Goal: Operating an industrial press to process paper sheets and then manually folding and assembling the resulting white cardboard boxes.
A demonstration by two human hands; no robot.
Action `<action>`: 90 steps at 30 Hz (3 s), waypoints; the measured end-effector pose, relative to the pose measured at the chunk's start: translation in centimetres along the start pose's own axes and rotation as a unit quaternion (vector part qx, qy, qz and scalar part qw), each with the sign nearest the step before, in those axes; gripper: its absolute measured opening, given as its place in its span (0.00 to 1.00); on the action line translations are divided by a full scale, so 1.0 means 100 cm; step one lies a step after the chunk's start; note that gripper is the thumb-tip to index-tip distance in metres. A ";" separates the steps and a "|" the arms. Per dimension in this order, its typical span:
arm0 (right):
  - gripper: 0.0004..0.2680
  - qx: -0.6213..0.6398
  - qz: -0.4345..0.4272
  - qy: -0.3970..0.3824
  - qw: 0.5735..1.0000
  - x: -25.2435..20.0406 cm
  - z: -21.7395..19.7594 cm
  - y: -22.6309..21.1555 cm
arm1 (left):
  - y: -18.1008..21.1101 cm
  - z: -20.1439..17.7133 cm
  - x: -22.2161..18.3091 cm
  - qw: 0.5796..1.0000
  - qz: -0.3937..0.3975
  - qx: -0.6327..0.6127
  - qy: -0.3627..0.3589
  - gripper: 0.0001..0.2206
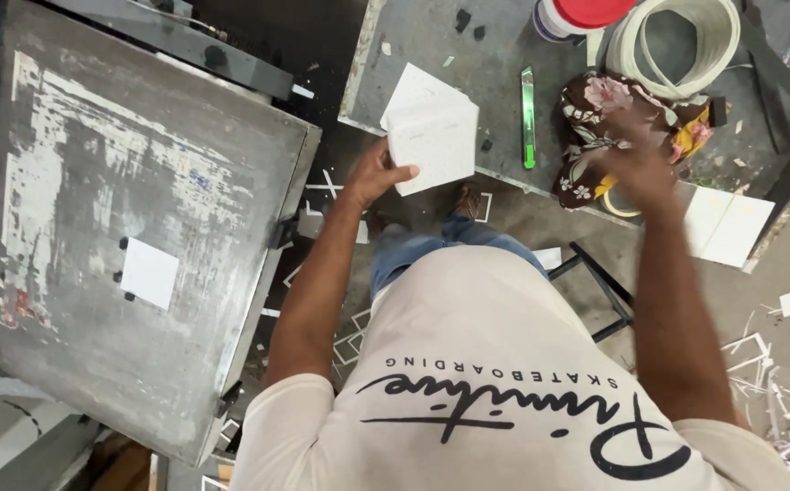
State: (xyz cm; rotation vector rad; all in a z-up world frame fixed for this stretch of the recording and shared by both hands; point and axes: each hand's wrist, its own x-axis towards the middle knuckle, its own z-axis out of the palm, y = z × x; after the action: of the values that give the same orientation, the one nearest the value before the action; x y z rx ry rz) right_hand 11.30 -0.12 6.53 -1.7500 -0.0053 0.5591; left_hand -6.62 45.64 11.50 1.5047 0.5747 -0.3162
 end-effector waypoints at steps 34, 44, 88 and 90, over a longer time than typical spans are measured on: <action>0.18 -0.125 -0.252 -0.311 0.908 0.028 0.362 -0.212 | 0.053 -0.154 -0.080 0.881 0.137 0.411 0.188 0.35; 0.22 -0.116 -0.356 -0.507 0.777 0.009 0.540 -0.248 | -0.007 -0.226 -0.198 0.861 0.007 0.332 0.385 0.45; 0.31 -0.146 -0.291 -0.495 0.805 0.009 0.579 -0.181 | -0.098 -0.253 -0.166 0.892 0.106 0.267 0.349 0.41; 0.25 -0.142 -0.276 -0.500 0.808 0.009 0.577 -0.182 | -0.095 -0.256 -0.166 0.881 0.135 0.279 0.356 0.38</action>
State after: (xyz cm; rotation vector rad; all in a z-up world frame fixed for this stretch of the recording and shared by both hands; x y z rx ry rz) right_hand -3.90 57.94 14.45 -1.4264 -1.3578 1.0049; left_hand -29.60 67.78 13.23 2.2533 0.8806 0.3528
